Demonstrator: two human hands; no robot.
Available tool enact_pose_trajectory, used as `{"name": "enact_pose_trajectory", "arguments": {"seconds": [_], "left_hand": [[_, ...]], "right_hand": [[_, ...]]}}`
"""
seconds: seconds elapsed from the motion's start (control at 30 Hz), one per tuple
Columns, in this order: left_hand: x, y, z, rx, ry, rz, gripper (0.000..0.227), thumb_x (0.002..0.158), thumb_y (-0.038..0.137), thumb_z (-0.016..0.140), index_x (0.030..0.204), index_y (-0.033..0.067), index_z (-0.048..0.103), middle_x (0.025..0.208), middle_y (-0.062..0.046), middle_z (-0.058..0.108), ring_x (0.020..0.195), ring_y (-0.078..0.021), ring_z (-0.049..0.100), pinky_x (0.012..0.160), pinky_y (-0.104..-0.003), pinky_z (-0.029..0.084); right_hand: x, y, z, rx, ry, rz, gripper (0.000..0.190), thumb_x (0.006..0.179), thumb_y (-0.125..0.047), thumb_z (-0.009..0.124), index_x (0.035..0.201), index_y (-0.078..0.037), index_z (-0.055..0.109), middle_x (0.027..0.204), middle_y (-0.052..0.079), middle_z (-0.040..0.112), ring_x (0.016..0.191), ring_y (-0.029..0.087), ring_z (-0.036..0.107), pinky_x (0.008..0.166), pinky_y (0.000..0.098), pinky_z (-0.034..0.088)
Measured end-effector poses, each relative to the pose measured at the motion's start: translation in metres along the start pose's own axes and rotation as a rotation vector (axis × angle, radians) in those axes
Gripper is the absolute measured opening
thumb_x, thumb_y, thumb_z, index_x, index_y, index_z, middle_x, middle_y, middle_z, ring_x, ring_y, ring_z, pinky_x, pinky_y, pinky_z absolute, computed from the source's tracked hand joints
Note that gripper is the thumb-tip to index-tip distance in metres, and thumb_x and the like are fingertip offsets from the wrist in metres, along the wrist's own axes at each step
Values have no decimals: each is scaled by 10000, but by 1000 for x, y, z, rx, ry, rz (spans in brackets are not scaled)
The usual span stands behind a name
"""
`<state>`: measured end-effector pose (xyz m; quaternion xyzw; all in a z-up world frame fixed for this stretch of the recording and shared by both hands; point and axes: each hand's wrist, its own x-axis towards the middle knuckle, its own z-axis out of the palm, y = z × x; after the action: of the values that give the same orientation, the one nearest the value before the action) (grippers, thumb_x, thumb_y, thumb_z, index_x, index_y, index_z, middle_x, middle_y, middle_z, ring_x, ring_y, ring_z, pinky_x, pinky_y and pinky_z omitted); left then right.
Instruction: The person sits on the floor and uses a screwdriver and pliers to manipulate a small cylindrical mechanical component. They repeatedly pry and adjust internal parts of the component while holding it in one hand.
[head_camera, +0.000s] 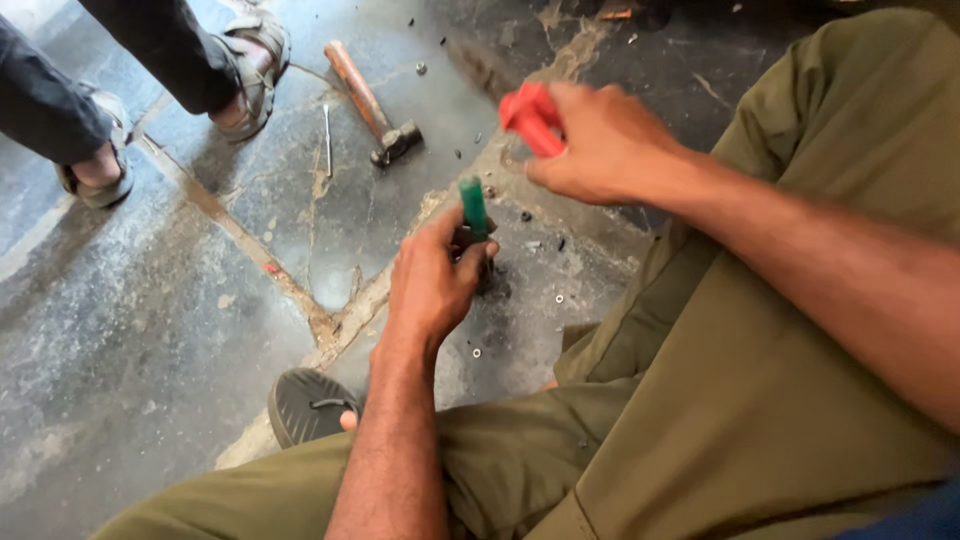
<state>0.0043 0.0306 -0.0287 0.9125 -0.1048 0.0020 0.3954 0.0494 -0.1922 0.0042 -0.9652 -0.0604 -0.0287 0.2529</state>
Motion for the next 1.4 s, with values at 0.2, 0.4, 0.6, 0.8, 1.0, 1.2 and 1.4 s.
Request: {"name": "enact_pose_trajectory", "arguments": {"seconds": [0.2,0.4,0.6,0.8,1.0,1.2,1.4], "left_hand": [[1,3,2,-118,17,67,365,842,199,761,1197,133,710,968,-91,784,863,-252,791,768,-395,575],[4,4,8,-6,7,193,378,848,198,795,1214,116,745,1039,-135,771,1004,-320,735,840,-419,541],[12,-10,-3,285,-225,100,946,489,177,925,1376,188,593,1378,-114,598,1317,-363,471,1078,-630,277],[13,-28,14,454,-276,36,600,649,77,835,1213,203,673,1315,-16,667,1337,-299,524,1182,-651,200],[19,-25,14,-122,97,-189,616,609,228,946,1107,75,618,1016,-64,753,955,-205,742,908,-391,599],[19,-17,11,-266,387,-87,714,628,297,988,1122,63,529,1033,-83,686,926,-196,707,810,-326,582],[21,-20,5,-269,557,-8,607,686,210,922,1076,67,480,981,-93,609,896,-228,643,803,-370,548]], "right_hand": [[7,43,59,-96,-210,-202,846,602,-541,942,1168,19,657,1022,251,675,948,445,674,781,543,548],[-1,42,56,611,-314,-287,745,822,-553,766,1324,-21,623,917,112,681,755,203,652,637,355,543],[13,31,49,931,-131,131,479,961,-507,642,989,-35,718,679,19,651,503,95,562,446,267,450],[22,41,39,1135,25,327,469,964,-548,606,935,-89,700,636,-25,564,480,79,513,437,262,461],[9,36,28,1265,147,248,273,923,-363,726,949,-95,677,688,-5,613,540,108,548,494,309,486],[-43,-9,15,658,455,-459,218,1106,-210,719,1122,0,663,922,46,688,831,107,639,723,298,532],[-78,-54,7,553,331,-612,256,1033,-229,711,1194,-30,714,980,87,767,818,142,743,691,303,581]]}}
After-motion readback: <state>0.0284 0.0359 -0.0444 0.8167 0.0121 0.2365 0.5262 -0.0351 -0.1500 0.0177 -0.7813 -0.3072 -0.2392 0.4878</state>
